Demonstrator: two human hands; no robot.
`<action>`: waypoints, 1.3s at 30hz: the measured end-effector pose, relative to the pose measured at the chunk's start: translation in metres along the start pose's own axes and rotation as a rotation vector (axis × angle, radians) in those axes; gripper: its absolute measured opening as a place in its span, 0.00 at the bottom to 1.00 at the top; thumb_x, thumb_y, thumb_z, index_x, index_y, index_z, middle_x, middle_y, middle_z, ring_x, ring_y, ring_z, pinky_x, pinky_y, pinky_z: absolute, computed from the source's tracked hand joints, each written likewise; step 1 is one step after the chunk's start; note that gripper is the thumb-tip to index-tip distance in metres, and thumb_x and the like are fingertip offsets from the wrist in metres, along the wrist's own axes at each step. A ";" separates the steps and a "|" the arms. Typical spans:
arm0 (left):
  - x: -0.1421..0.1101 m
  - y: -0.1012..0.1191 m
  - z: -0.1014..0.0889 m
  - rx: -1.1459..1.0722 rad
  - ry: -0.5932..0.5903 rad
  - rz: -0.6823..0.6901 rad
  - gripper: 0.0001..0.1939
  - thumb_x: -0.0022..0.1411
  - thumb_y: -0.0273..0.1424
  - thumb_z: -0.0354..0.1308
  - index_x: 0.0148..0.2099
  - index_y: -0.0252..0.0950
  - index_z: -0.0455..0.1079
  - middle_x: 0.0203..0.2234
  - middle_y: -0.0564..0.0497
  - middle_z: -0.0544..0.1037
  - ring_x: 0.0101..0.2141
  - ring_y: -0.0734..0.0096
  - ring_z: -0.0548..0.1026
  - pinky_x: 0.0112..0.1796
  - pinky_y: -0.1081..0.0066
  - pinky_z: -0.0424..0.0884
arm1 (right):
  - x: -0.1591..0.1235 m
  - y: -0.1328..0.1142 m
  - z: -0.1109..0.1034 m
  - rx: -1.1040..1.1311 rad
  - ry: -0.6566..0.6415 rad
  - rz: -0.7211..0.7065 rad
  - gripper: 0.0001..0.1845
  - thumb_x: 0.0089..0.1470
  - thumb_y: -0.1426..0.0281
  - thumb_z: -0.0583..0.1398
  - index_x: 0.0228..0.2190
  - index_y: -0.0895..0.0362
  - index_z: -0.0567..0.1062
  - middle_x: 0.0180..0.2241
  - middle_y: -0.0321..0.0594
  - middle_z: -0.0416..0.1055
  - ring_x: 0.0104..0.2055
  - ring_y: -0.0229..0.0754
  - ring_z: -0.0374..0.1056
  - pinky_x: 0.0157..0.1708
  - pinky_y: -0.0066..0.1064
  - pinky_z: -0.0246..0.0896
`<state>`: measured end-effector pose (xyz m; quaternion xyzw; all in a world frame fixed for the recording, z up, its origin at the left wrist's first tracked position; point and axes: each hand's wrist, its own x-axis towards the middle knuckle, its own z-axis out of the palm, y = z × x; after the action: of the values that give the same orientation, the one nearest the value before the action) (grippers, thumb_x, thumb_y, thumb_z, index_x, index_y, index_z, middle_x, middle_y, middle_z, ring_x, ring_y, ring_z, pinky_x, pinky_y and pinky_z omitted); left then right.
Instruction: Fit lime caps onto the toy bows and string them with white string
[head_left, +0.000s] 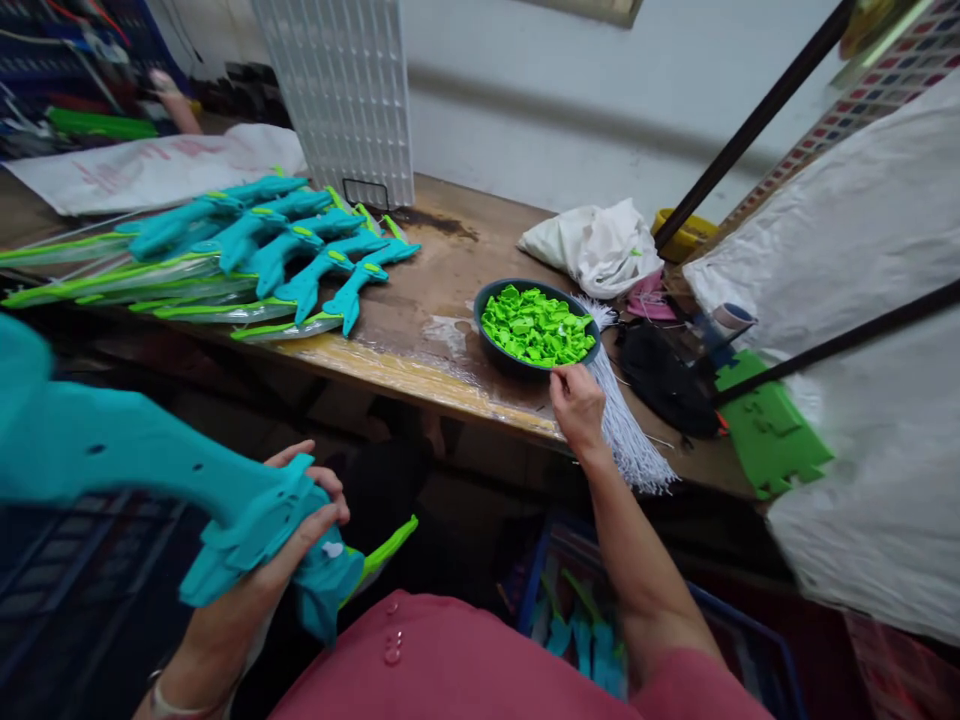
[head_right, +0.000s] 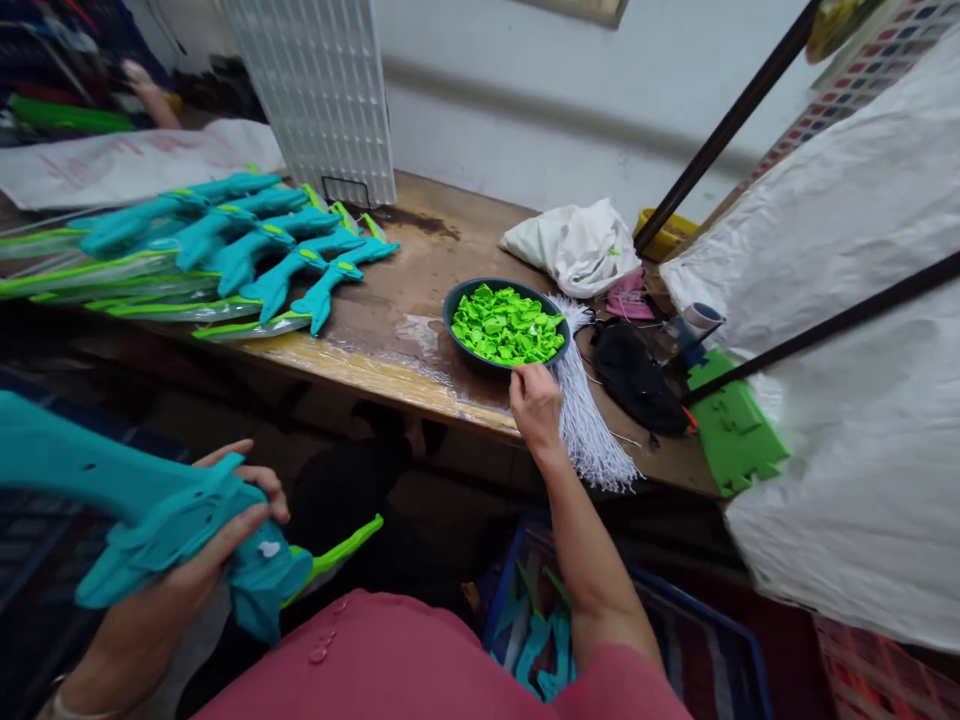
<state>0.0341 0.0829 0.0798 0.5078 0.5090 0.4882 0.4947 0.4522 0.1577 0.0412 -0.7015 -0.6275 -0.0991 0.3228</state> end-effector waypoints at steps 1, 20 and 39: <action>-0.003 0.001 0.001 -0.034 0.048 -0.008 0.29 0.55 0.37 0.67 0.59 0.59 0.68 0.38 0.54 0.79 0.35 0.58 0.81 0.39 0.58 0.83 | 0.021 -0.001 0.006 -0.013 -0.042 -0.013 0.14 0.67 0.70 0.52 0.41 0.60 0.78 0.42 0.50 0.76 0.45 0.46 0.70 0.47 0.36 0.61; 0.001 -0.035 -0.025 -0.757 0.101 -0.056 0.31 0.52 0.23 0.72 0.58 0.42 0.72 0.48 0.48 0.81 0.50 0.56 0.79 0.57 0.47 0.72 | 0.129 0.017 0.036 -0.294 -0.319 -0.057 0.23 0.66 0.57 0.51 0.32 0.55 0.80 0.26 0.53 0.72 0.43 0.72 0.73 0.35 0.57 0.65; 0.014 -0.037 -0.011 -0.886 0.044 -0.064 0.19 0.52 0.26 0.73 0.47 0.36 0.74 0.37 0.52 0.82 0.36 0.70 0.80 0.44 0.69 0.75 | -0.052 -0.269 0.044 0.843 -0.011 -0.755 0.12 0.63 0.78 0.60 0.45 0.52 0.77 0.45 0.45 0.79 0.44 0.44 0.77 0.42 0.36 0.77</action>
<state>0.0224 0.0966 0.0431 0.2204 0.2768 0.6541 0.6686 0.1763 0.1416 0.0668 -0.2392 -0.8218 0.0551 0.5142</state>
